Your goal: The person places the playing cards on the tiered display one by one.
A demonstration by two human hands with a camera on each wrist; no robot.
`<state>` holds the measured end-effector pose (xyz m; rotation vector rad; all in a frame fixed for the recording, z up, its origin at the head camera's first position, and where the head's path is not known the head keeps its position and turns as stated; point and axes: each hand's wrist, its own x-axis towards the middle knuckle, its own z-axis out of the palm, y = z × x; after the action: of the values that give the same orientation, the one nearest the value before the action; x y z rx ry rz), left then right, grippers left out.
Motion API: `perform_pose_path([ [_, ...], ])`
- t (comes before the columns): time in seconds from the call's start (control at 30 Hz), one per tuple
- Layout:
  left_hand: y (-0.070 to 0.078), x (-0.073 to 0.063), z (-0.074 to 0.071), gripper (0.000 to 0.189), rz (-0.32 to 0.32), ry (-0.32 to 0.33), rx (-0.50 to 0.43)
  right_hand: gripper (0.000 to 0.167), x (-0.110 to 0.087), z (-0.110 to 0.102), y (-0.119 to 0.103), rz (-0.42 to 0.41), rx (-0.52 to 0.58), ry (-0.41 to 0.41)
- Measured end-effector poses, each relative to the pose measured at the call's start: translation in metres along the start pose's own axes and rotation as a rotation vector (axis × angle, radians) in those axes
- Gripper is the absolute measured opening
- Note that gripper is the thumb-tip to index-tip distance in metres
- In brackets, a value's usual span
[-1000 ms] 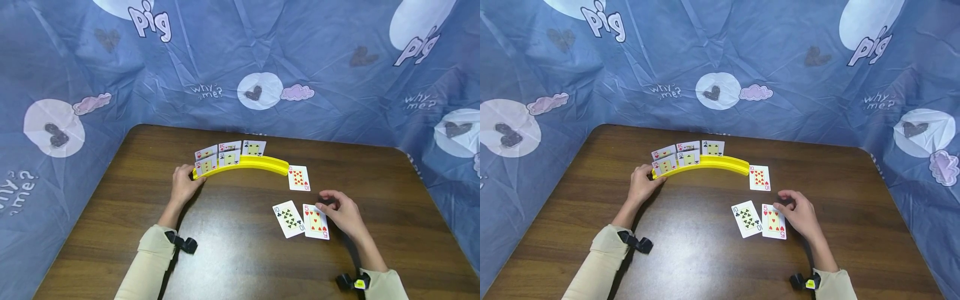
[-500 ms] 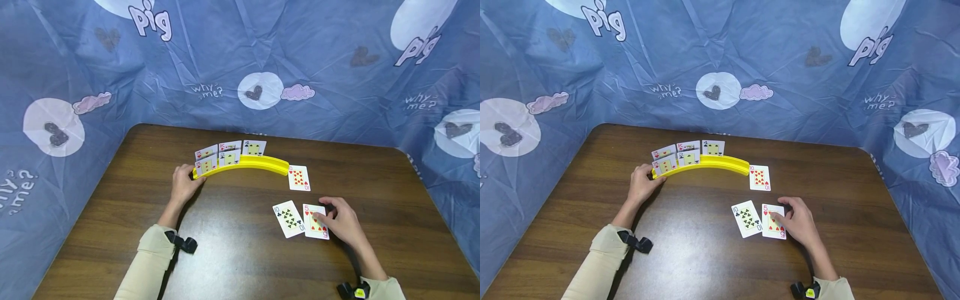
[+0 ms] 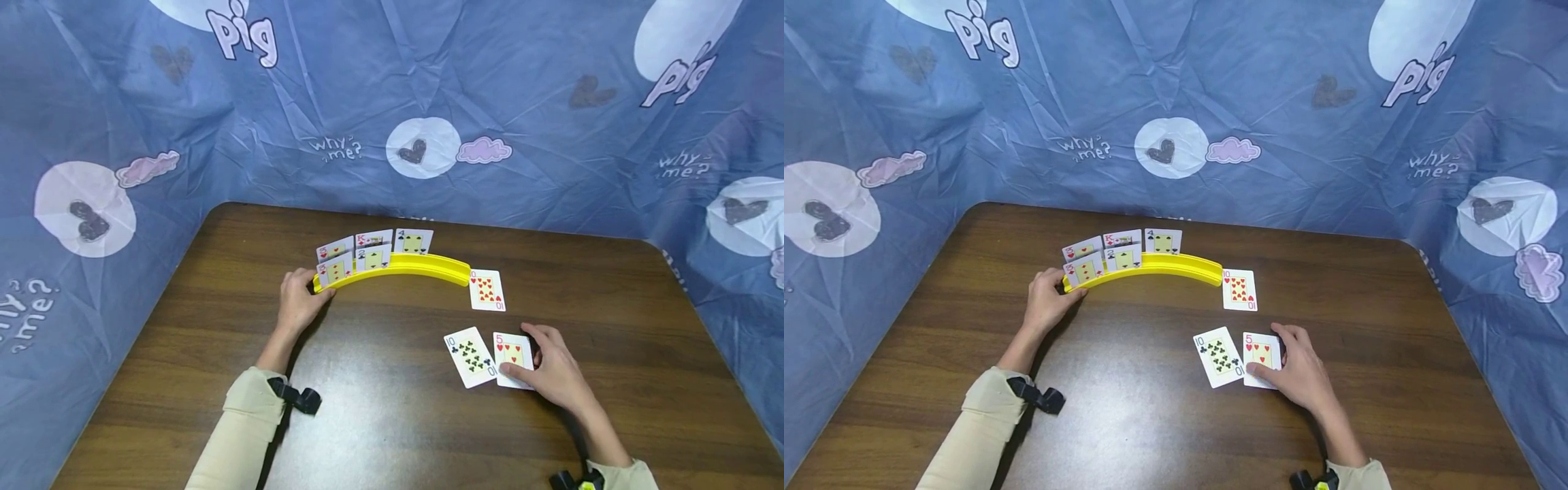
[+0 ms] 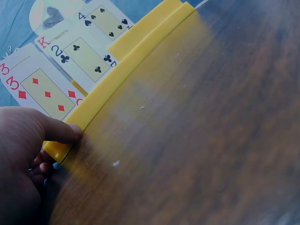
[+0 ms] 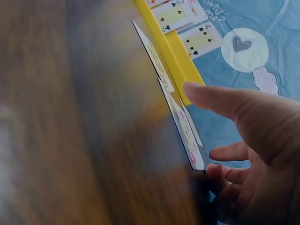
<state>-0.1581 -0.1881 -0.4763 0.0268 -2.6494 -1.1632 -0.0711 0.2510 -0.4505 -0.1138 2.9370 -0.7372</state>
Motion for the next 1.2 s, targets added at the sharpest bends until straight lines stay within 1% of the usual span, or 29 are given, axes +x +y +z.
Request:
perform_pose_path([
  [0.17, 0.000, 0.000, 0.000, 0.036, 0.004, 0.003, -0.004, 0.111, -0.004, 0.003, -0.004, -0.011, -0.057, -0.027],
  [0.3, -0.001, 0.000, 0.000, 0.036, 0.004, 0.003, 0.002, 0.115, -0.006, 0.005, -0.006, -0.017, -0.089, -0.026],
  [0.5, -0.002, 0.001, 0.002, 0.037, 0.011, 0.017, -0.006, 0.112, -0.007, 0.006, -0.011, -0.020, -0.124, -0.026],
  [0.83, -0.004, 0.001, 0.002, 0.036, 0.010, 0.000, 0.009, 0.107, -0.008, 0.003, -0.013, -0.005, -0.082, -0.046],
  [1.03, -0.004, 0.001, 0.002, 0.036, 0.009, -0.001, 0.011, 0.107, -0.008, 0.003, -0.012, 0.007, -0.074, -0.052],
  [1.2, -0.002, 0.001, 0.001, 0.036, 0.007, -0.001, 0.006, 0.104, -0.008, 0.004, -0.013, 0.001, -0.072, -0.045],
])
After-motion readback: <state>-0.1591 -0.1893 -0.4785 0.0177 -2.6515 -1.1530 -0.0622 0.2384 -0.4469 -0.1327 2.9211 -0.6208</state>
